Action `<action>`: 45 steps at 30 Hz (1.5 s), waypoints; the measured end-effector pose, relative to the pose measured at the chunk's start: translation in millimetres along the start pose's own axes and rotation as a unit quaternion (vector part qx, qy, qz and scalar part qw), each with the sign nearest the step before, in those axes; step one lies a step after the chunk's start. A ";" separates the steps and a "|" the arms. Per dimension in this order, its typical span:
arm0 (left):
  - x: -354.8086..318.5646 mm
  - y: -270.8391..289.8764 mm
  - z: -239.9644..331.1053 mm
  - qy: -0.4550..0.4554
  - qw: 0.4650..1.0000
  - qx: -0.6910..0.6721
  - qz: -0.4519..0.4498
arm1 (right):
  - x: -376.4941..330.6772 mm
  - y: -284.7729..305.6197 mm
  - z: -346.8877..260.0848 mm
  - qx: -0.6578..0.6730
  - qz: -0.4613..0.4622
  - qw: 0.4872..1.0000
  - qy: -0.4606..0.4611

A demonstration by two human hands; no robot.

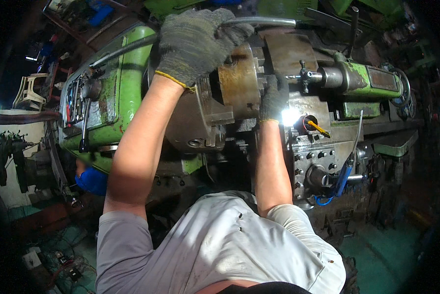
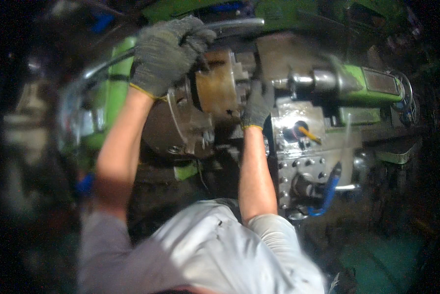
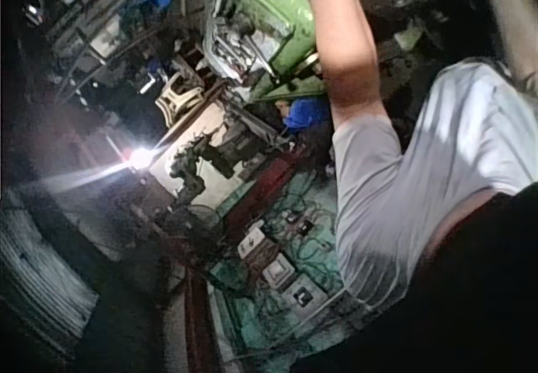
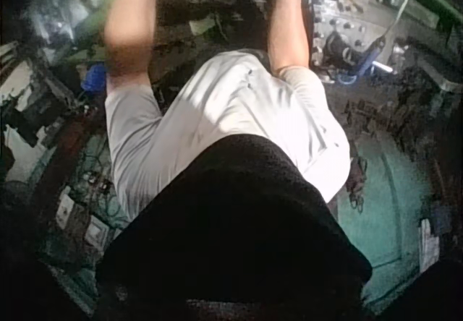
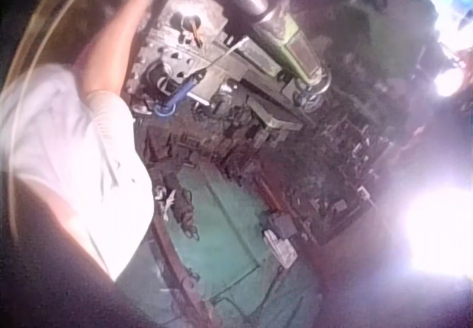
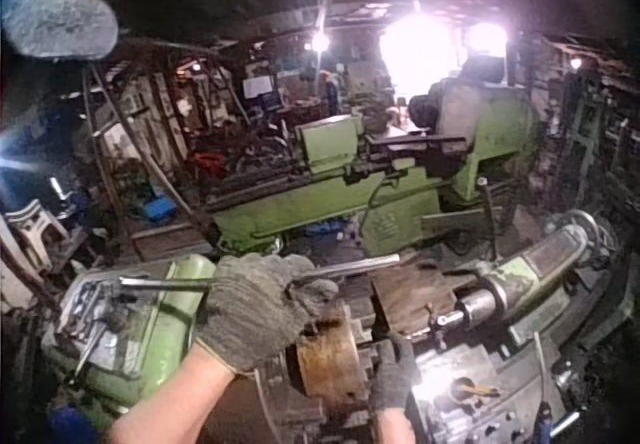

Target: The person operates a green metal lathe in a workshop, using a wrench to tighten the chuck and adjusting the tailstock. They manipulate the machine's controls and handle the rotating metal workpiece while wearing gloves.

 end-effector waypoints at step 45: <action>36.8 -34.4 -59.6 0.123 0.980 0.102 -0.117 | -78.2 12.3 -18.7 -0.052 -0.039 0.997 0.034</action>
Point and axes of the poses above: each hand's wrist, its own x-axis towards the middle knuckle, its own y-axis out of the back of the hand, z = x × y, the point moved 7 cm from there along x, towards the middle knuckle, and after that the axes turned 1 degree about x, right-handed, at the moved point
